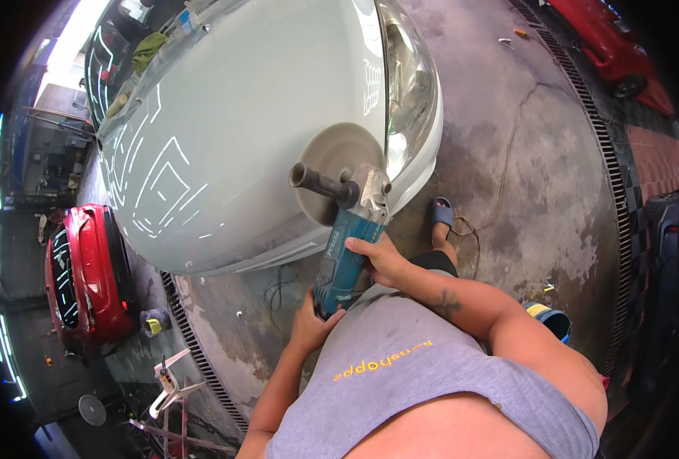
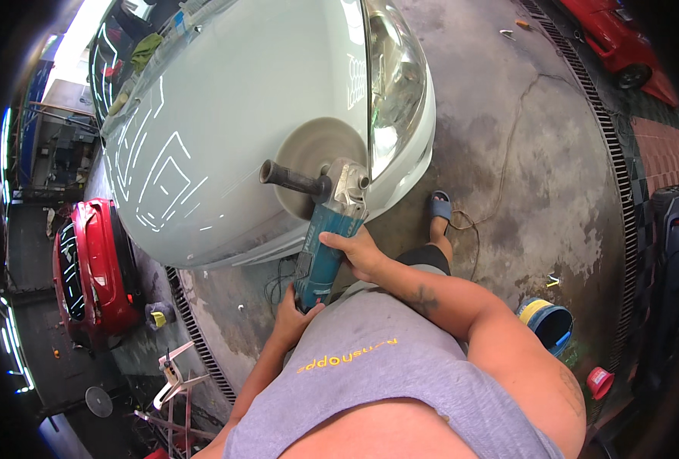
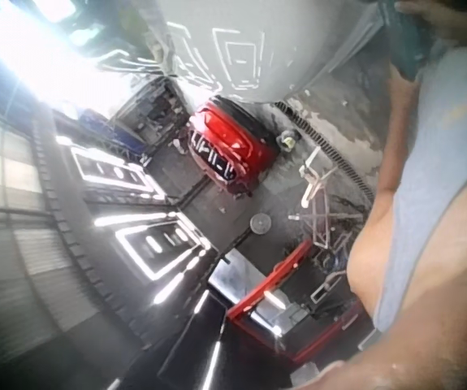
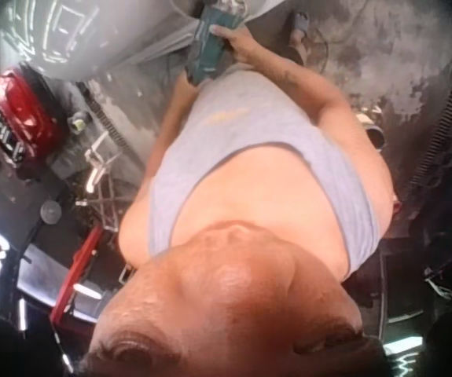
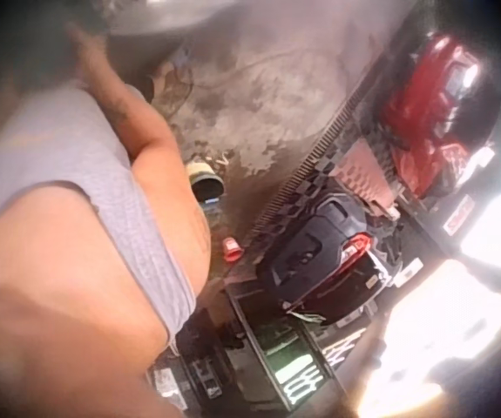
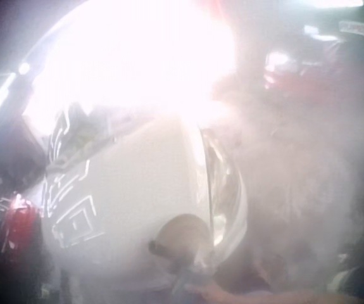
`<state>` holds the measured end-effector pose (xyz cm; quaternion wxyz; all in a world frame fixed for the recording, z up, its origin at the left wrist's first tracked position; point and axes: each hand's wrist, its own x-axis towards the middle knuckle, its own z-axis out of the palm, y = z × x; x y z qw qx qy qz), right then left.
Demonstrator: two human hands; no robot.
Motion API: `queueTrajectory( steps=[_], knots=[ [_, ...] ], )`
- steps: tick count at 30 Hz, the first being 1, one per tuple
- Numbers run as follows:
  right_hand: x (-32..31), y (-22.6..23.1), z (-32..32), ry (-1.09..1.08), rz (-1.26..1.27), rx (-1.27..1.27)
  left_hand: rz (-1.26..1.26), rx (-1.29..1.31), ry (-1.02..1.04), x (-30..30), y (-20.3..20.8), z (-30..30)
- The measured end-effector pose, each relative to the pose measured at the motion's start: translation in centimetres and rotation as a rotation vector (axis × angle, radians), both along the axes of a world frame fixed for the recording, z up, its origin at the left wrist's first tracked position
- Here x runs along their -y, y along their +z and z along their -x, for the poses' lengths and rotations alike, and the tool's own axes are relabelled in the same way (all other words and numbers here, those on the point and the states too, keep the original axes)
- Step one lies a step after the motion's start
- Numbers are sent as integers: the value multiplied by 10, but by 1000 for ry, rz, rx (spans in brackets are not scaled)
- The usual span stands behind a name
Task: The person uses a rotary polisher to buff the hood of a white car. They move the tool in overlapping circular and linear patterns across the hood surface, occasionally adjusting their grip and position to cover different areas.
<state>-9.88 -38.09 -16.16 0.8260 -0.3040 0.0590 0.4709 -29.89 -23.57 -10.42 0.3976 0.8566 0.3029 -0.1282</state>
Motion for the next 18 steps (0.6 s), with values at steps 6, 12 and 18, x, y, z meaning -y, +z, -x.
queueTrajectory(
  steps=[6,12,18],
  knots=[
    [-17,43,-58,-161,149,188,322,188,60,-5,-17,-52],
    [-6,73,-131,-107,229,220,463,41,160,23,39,-124],
    [13,93,-203,-49,206,220,298,272,132,49,21,-187]
  ],
)
